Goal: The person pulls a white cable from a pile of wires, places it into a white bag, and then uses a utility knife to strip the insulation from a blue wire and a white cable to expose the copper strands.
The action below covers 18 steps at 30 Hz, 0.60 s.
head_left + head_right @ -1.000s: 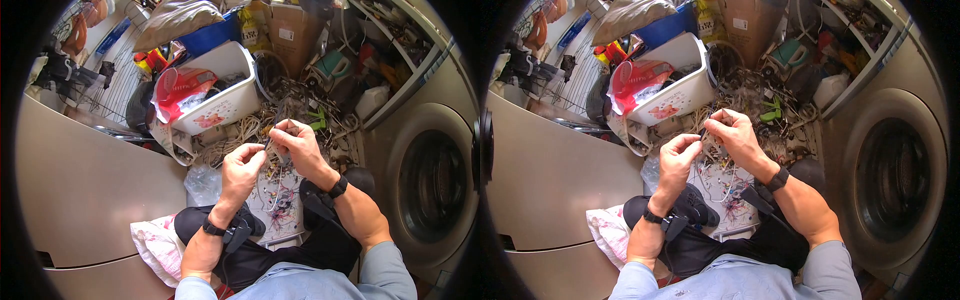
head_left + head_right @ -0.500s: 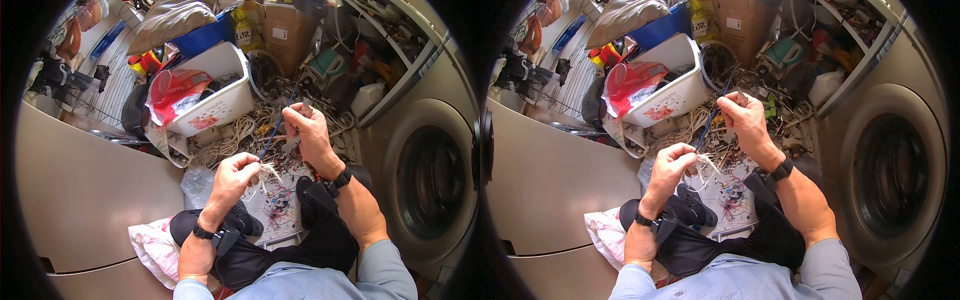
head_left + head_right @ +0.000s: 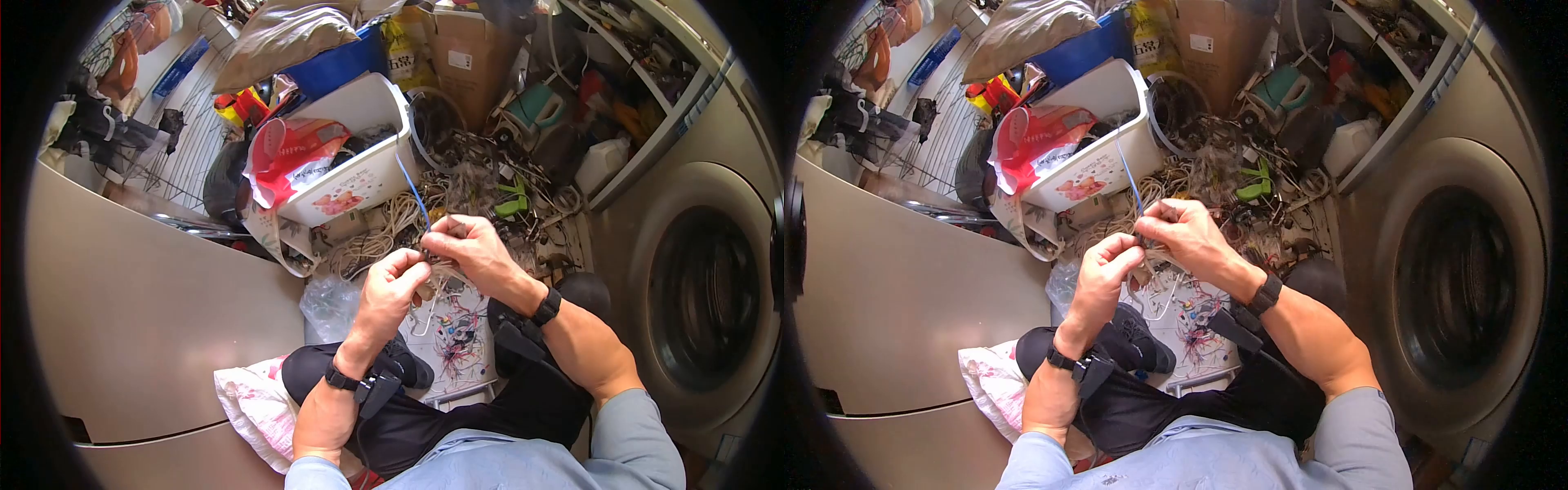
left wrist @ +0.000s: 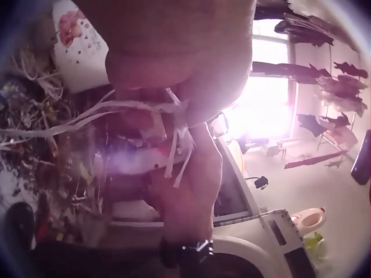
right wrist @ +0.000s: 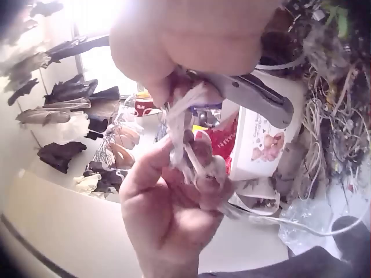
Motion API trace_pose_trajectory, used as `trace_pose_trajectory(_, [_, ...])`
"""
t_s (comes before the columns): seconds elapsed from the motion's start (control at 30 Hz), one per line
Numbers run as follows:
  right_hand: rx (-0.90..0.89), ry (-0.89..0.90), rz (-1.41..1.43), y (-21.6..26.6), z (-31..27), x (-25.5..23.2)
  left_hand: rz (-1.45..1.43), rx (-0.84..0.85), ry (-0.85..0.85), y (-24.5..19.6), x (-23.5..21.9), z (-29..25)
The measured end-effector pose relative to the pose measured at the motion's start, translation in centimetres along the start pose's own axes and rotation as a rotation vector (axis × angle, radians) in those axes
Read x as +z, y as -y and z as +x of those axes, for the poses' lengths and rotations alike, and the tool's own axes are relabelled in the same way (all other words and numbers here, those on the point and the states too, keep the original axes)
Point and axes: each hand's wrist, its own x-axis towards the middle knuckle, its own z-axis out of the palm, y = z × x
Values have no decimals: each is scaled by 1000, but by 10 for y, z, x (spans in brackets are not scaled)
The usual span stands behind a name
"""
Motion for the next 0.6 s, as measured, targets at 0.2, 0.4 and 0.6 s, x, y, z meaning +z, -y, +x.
trace_pose_trajectory(0.2, [-215, -302, 87, 25, 22, -38, 36, -31, 62, -2, 3, 0])
trace_pose_trajectory(0.4, [-345, -489, 189, 41, 38, -85, 46, -140, 165, -4, 0, -6])
trace_pose_trajectory(0.6, [-438, -669, 277, 61, 43, -151, 47, -208, 292, -1, -24, -10])
